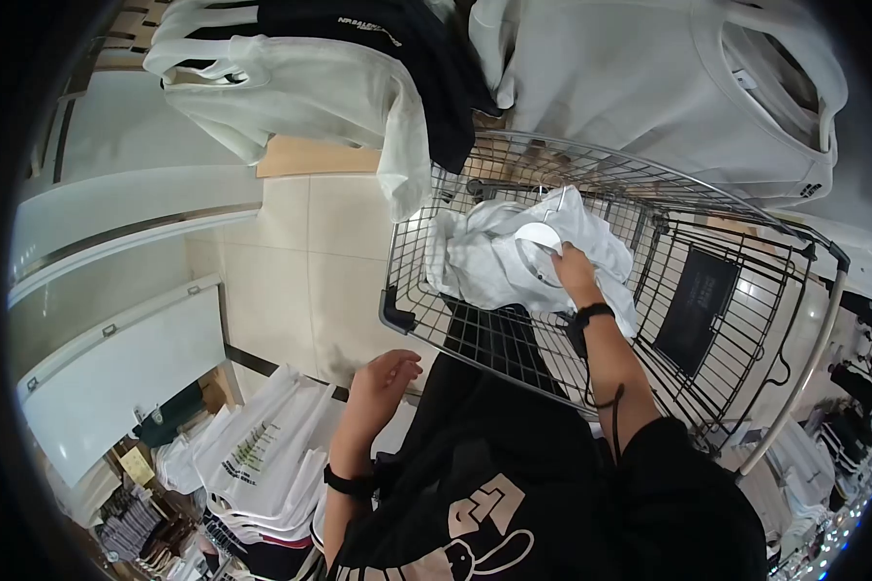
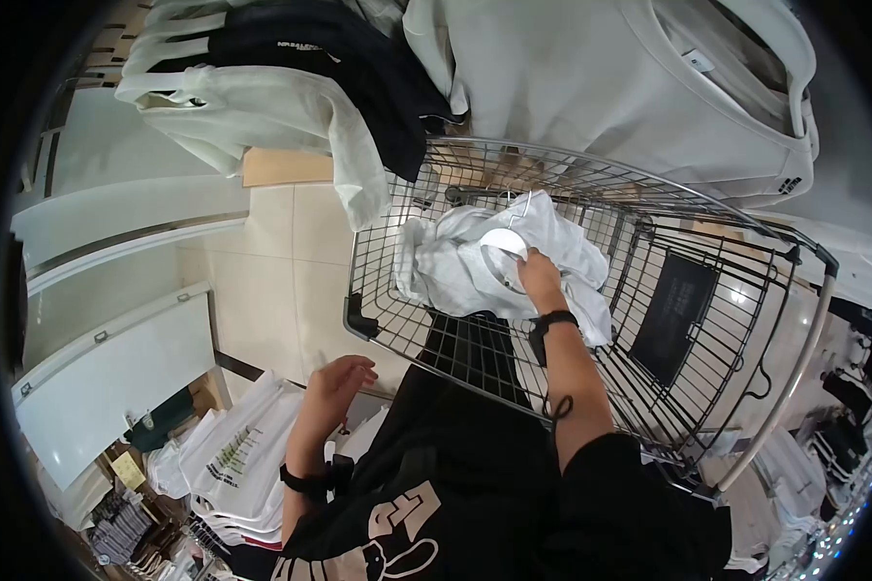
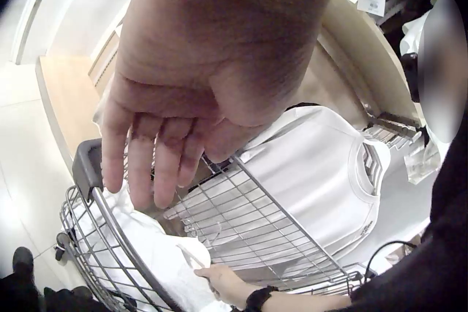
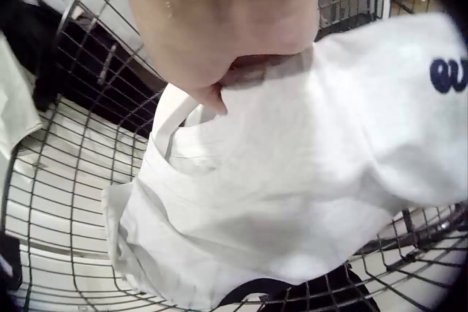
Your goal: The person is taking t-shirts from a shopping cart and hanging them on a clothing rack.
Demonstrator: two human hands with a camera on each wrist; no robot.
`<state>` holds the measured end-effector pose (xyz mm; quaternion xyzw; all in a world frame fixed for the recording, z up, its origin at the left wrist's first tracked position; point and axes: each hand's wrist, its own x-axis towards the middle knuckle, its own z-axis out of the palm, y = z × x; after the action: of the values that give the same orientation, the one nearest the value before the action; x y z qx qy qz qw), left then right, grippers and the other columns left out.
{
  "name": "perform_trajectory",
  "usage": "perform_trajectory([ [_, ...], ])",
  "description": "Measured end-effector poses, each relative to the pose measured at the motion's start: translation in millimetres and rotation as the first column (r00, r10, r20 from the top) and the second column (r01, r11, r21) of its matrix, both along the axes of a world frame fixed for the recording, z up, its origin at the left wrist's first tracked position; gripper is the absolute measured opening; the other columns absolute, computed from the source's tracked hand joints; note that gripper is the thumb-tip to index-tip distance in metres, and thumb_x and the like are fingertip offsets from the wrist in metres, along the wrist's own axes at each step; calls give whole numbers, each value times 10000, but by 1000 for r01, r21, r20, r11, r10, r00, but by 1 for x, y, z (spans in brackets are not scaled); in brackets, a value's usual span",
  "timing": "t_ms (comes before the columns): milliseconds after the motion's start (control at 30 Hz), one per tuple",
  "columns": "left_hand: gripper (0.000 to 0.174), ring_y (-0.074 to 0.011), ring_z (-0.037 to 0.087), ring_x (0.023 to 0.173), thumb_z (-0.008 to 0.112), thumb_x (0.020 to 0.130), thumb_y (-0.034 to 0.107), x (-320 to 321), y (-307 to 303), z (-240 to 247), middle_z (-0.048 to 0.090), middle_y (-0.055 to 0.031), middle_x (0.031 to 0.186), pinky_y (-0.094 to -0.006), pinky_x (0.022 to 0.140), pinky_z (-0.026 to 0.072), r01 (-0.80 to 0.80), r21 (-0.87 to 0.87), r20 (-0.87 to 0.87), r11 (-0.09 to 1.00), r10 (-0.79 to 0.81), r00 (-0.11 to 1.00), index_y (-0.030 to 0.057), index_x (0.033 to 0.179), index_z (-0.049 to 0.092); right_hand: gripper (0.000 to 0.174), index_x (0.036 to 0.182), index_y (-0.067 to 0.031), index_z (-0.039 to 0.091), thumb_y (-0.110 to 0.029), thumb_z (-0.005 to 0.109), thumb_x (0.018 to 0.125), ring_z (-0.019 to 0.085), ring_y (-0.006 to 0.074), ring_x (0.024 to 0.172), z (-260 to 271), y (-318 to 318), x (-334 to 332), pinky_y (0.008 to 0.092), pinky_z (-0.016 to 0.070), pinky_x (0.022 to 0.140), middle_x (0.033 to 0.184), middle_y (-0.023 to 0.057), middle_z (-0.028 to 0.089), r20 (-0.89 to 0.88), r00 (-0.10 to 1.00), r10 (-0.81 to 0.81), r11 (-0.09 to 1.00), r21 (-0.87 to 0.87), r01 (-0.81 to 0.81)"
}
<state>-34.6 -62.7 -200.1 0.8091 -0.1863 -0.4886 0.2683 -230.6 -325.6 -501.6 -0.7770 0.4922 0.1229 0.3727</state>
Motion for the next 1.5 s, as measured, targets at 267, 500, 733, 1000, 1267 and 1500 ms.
perform_trajectory([
  [267, 207, -173, 667, 799, 515, 951, 94, 5, -3, -4, 687, -119, 838, -282, 743, 516, 92, -191, 106, 977, -73, 992, -47, 1035, 641, 240, 886, -21, 511, -231, 629, 884, 635, 431, 750, 193, -12, -22, 482, 512, 626, 801, 252, 634, 210, 966, 151, 931, -359, -67],
  [500, 208, -166, 665, 829, 585, 918, 117, 32, 3, -12, 685, -125, 862, -283, 743, 514, -20, -384, 110, 923, 67, 992, -45, 1038, 639, 230, 945, 14, 567, -184, 668, 889, 556, 385, 687, 416, -33, 4, 409, 467, 649, 804, 219, 597, 354, 885, 304, 697, -716, 47],
  [733, 599, -343, 629, 1011, 737, 786, 232, 63, -29, -20, 634, -249, 1120, -376, 897, 488, 3, -590, 308, 807, 221, 925, -84, 1246, 519, 260, 1113, -11, 621, -160, 671, 906, 558, 94, 839, 564, -48, 26, 233, 453, 778, 933, 74, 655, 336, 852, 400, 477, -871, 119],
  [1000, 978, -418, 477, 1229, 814, 663, 308, 96, -123, -11, 465, -329, 1325, -396, 1033, 398, -19, -767, 236, 641, 309, 921, -82, 1405, 310, 348, 844, 108, 621, -232, 626, 918, 637, 220, 776, 673, 2, 69, 317, 494, 653, 881, 206, 680, 266, 776, 572, 126, -963, 238],
  [1267, 534, -264, 641, 1000, 720, 809, 204, 170, -84, 24, 642, -199, 1164, -342, 867, 484, -450, -723, -332, 525, 307, 892, -18, 1265, 555, 298, 908, 143, 616, -145, 544, 933, 630, 284, 883, 730, 92, 148, 353, 488, 788, 962, 255, 663, 449, 674, 587, 135, -875, 465],
  [1500, 468, -195, 622, 994, 688, 826, 152, 320, 76, -7, 647, -148, 1125, -331, 852, 499, -524, -750, -380, 404, 386, 841, -25, 1240, 560, 209, 889, 98, 612, -84, 512, 913, 643, 296, 839, 701, 149, 266, 400, 505, 758, 965, 272, 660, 338, 756, 560, 33, -921, 387],
])
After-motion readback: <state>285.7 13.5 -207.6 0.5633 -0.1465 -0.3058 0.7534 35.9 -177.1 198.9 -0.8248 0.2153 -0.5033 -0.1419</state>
